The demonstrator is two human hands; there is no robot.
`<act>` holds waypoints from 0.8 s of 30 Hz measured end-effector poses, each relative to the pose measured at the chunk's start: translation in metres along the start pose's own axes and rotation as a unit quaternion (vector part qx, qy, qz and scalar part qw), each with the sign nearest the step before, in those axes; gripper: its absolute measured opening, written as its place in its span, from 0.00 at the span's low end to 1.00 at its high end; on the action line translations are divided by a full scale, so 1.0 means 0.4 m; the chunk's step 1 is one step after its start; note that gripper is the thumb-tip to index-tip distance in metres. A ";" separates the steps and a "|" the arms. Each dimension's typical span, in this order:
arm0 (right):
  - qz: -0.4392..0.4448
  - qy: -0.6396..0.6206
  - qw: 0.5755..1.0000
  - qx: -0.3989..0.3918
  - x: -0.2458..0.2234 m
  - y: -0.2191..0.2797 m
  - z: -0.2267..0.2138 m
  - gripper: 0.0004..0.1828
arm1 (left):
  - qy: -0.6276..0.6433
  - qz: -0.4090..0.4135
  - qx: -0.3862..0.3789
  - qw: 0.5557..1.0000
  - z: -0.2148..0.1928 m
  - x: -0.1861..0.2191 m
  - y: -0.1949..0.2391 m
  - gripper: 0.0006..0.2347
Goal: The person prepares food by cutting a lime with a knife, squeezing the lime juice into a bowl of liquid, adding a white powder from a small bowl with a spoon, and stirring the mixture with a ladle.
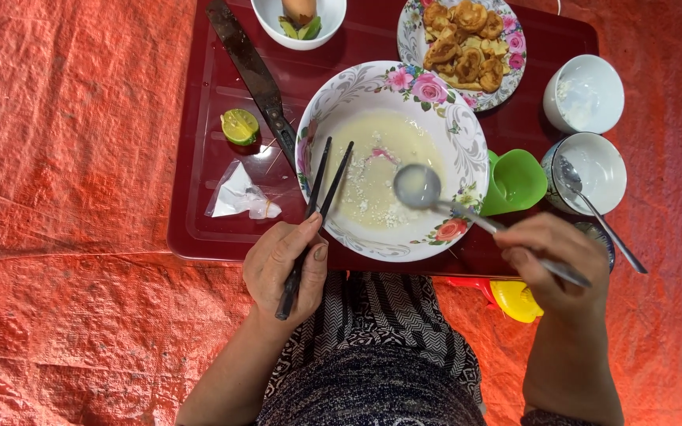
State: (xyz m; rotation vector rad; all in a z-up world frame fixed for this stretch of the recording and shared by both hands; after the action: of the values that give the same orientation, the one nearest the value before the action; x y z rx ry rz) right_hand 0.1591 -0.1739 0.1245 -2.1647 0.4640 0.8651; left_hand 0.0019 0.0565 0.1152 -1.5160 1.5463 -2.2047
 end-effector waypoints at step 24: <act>-0.020 -0.042 0.999 -0.014 -0.056 -0.045 0.110 0.08 | 0.031 -0.001 0.040 0.999 -0.013 -0.006 0.035 0.11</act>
State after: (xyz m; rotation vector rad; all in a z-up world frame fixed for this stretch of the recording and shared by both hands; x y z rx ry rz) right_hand 0.1343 -0.1277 0.1278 -2.1466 0.3675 0.9404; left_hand -0.0071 0.0543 0.1031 -1.4402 1.4530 -2.3071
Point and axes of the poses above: each hand's wrist, its own y-axis away from the middle knuckle, its own z-axis out of the palm, x = y × z, the point moved 10 cm from there along -y, towards the middle knuckle, and after that the axes turned 3 degrees about -z, right-handed, at the moved point
